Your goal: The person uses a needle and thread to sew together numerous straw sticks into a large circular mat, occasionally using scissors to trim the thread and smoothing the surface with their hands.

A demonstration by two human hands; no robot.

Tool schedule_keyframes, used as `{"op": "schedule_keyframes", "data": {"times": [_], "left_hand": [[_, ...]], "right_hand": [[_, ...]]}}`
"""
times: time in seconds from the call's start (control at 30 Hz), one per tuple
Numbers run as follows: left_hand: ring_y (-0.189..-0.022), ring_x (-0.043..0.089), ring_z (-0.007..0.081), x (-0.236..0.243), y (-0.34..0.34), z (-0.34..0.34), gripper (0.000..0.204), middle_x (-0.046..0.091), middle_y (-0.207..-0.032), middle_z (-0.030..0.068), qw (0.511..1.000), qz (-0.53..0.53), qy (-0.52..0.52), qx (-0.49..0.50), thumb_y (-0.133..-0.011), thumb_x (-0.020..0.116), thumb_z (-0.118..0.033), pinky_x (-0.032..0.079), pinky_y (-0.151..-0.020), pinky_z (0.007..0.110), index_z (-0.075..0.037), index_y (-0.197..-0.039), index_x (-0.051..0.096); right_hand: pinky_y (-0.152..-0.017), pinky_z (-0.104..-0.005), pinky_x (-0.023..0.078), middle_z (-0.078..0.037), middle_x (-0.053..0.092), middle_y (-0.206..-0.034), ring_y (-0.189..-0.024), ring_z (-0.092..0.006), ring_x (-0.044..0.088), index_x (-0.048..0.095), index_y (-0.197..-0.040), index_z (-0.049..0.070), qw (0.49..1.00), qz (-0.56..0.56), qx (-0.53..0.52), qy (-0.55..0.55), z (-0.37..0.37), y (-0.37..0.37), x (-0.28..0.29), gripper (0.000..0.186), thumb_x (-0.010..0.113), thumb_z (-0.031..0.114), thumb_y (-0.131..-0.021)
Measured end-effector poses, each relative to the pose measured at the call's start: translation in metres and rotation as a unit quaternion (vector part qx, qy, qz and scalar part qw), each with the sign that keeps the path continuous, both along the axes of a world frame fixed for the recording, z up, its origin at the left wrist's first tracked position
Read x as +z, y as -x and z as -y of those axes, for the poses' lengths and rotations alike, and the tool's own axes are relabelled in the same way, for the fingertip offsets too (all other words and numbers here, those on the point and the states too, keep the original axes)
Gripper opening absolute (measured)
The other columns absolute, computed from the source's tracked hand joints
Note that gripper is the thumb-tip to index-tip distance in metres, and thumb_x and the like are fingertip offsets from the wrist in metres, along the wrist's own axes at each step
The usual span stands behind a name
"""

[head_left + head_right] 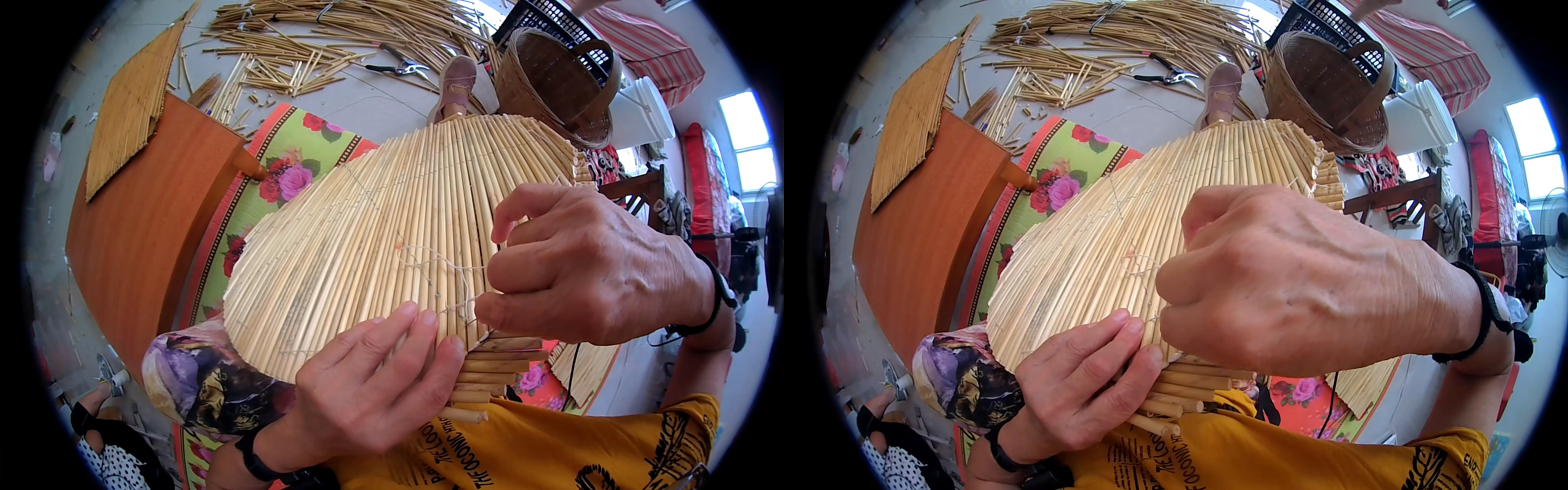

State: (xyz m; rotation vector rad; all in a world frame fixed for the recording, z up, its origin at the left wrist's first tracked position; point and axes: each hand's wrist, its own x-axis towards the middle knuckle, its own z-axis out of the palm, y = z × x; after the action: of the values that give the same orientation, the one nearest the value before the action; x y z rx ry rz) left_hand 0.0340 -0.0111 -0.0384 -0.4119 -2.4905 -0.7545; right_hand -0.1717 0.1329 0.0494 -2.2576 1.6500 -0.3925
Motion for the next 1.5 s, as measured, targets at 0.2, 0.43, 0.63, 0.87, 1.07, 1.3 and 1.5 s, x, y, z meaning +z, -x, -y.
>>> {"op": "schedule_keyframes", "data": {"times": [0.2, 0.43, 0.63, 0.87, 1.07, 1.3, 1.5], "left_hand": [[-0.094, 0.073, 0.0315, 0.0, -0.001, -0.001, 0.021, 0.072, -0.102, 0.0159, 1.0, 0.006, 0.004, -0.002, -0.078, 0.072, -0.008, 0.061, -0.073, 0.035, -0.004, -0.098, 0.072], [-0.095, 0.073, 0.0325, 0.0, -0.005, -0.002, 0.02, 0.071, -0.104, 0.0171, 1.0, 0.009, 0.004, 0.003, -0.079, 0.071, -0.008, 0.061, -0.074, 0.037, -0.003, -0.099, 0.071], [-0.094, 0.073, 0.0328, -0.003, -0.005, -0.006, 0.023, 0.071, -0.1, 0.0169, 1.0, -0.003, 0.002, 0.005, -0.077, 0.072, -0.008, 0.061, -0.073, 0.037, -0.002, -0.1, 0.071], [-0.086, 0.072, 0.0265, 0.003, 0.002, -0.004, 0.03, 0.069, -0.1, 0.0128, 0.998, -0.049, -0.003, 0.025, -0.08, 0.072, -0.013, 0.059, -0.069, 0.035, -0.004, -0.108, 0.071], [-0.071, 0.07, 0.028, 0.06, 0.046, 0.04, 0.029, 0.072, -0.089, 0.0117, 0.998, -0.009, -0.054, 0.03, -0.077, 0.077, -0.01, 0.056, -0.063, 0.036, -0.005, -0.104, 0.071], [-0.069, 0.068, 0.0259, 0.096, 0.076, 0.096, 0.031, 0.07, -0.082, 0.0133, 0.993, 0.1, -0.065, -0.019, -0.079, 0.078, -0.012, 0.054, -0.068, 0.032, -0.002, -0.109, 0.072], [-0.07, 0.067, 0.0179, 0.086, 0.085, 0.119, 0.035, 0.072, -0.086, 0.0114, 0.988, 0.083, -0.132, 0.006, -0.081, 0.08, -0.016, 0.054, -0.068, 0.03, -0.001, -0.111, 0.072]], "right_hand": [[-0.077, -0.0361, 0.053, -0.003, 0.046, -0.07, -0.064, -0.0195, 0.058, 0.063, -0.082, -0.001, 0.999, -0.004, 0.023, -0.037, 0.007, -0.005, 0.01, 0.021, 0.071, 0.014, -0.068], [-0.076, -0.0364, 0.053, -0.005, 0.045, -0.069, -0.064, -0.0233, 0.058, 0.059, -0.076, -0.001, 0.998, -0.003, 0.03, -0.062, 0.006, -0.009, 0.008, 0.02, 0.068, 0.014, -0.068], [-0.072, -0.0374, 0.051, -0.006, 0.044, -0.069, -0.064, -0.0242, 0.056, 0.053, -0.071, 0.001, 0.993, -0.043, 0.048, -0.098, 0.004, -0.014, 0.006, 0.018, 0.066, 0.013, -0.07], [-0.062, -0.0369, 0.048, -0.006, 0.049, -0.068, -0.065, -0.0243, 0.06, 0.05, -0.067, 0.003, 0.993, -0.065, 0.04, -0.094, 0.021, 0.001, 0.014, 0.022, 0.068, 0.012, -0.077], [-0.066, -0.0365, 0.052, -0.011, 0.073, -0.08, -0.072, -0.0242, 0.069, 0.077, -0.095, 0.006, 0.991, -0.023, -0.017, -0.132, 0.057, 0.046, 0.073, 0.014, 0.07, 0.016, -0.088], [-0.061, -0.0289, 0.051, 0.0, 0.072, -0.078, -0.066, -0.0091, 0.062, 0.078, -0.098, 0.007, 0.961, 0.045, -0.11, -0.248, 0.095, 0.068, 0.093, 0.016, 0.068, 0.018, -0.092], [-0.057, -0.0237, 0.048, 0.003, 0.069, -0.075, -0.063, -0.0054, 0.057, 0.079, -0.099, 0.008, 0.948, 0.094, -0.15, -0.264, 0.124, 0.09, 0.083, 0.017, 0.066, 0.017, -0.094]]}}
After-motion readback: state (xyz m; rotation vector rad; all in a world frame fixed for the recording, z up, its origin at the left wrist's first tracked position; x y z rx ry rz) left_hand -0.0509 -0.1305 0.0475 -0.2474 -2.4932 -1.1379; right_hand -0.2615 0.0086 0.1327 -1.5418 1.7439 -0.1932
